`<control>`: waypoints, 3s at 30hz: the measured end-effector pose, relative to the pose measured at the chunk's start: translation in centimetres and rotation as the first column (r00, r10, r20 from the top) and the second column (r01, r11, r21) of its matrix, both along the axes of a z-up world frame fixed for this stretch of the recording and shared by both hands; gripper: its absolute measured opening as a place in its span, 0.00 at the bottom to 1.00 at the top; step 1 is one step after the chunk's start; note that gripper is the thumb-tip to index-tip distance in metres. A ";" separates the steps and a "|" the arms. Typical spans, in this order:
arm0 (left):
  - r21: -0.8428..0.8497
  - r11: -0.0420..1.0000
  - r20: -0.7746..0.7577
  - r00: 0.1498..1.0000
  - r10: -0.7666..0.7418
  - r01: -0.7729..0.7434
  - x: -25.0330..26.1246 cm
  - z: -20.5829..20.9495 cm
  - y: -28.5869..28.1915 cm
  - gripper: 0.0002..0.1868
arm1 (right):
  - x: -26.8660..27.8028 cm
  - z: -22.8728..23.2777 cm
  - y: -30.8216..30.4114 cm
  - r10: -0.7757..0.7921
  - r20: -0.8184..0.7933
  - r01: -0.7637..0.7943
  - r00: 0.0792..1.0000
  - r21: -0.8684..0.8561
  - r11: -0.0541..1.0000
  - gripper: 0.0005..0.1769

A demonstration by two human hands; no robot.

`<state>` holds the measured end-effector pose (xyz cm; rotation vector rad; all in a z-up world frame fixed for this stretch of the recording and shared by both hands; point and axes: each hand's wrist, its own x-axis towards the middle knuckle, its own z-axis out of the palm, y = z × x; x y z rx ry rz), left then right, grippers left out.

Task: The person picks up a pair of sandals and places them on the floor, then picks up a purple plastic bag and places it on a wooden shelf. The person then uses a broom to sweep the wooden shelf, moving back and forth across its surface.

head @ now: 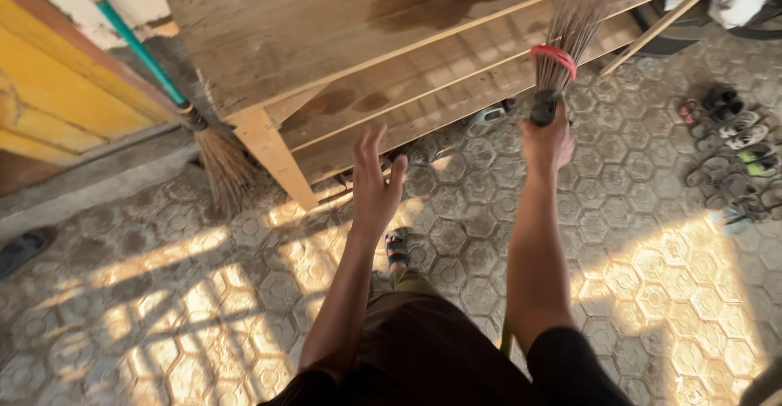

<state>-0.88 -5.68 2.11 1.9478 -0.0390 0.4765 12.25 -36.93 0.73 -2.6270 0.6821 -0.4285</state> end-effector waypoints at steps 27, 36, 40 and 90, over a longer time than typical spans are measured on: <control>-0.172 0.880 -0.443 0.833 0.331 -0.442 -3.5 -3.4 3.7 0.40 | -10.7 -0.4 27.7 0.848 -0.389 -0.801 0.361 0.336 0.495 0.31; -0.211 0.888 -0.130 0.912 0.388 -0.408 -5.3 0.0 -0.2 0.41 | -11.3 5.0 23.5 0.880 0.038 -0.720 0.474 0.591 0.362 0.32; 0.032 0.910 -0.112 0.903 0.415 -0.414 -4.4 -0.7 -5.4 0.43 | -10.1 4.0 16.7 0.800 -0.006 -0.640 0.600 0.597 0.484 0.28; 0.016 0.986 -0.121 0.979 -0.164 0.167 13.1 -2.9 -10.5 0.34 | 12.3 2.6 -4.6 0.095 -0.150 -0.105 0.984 -0.065 0.992 0.36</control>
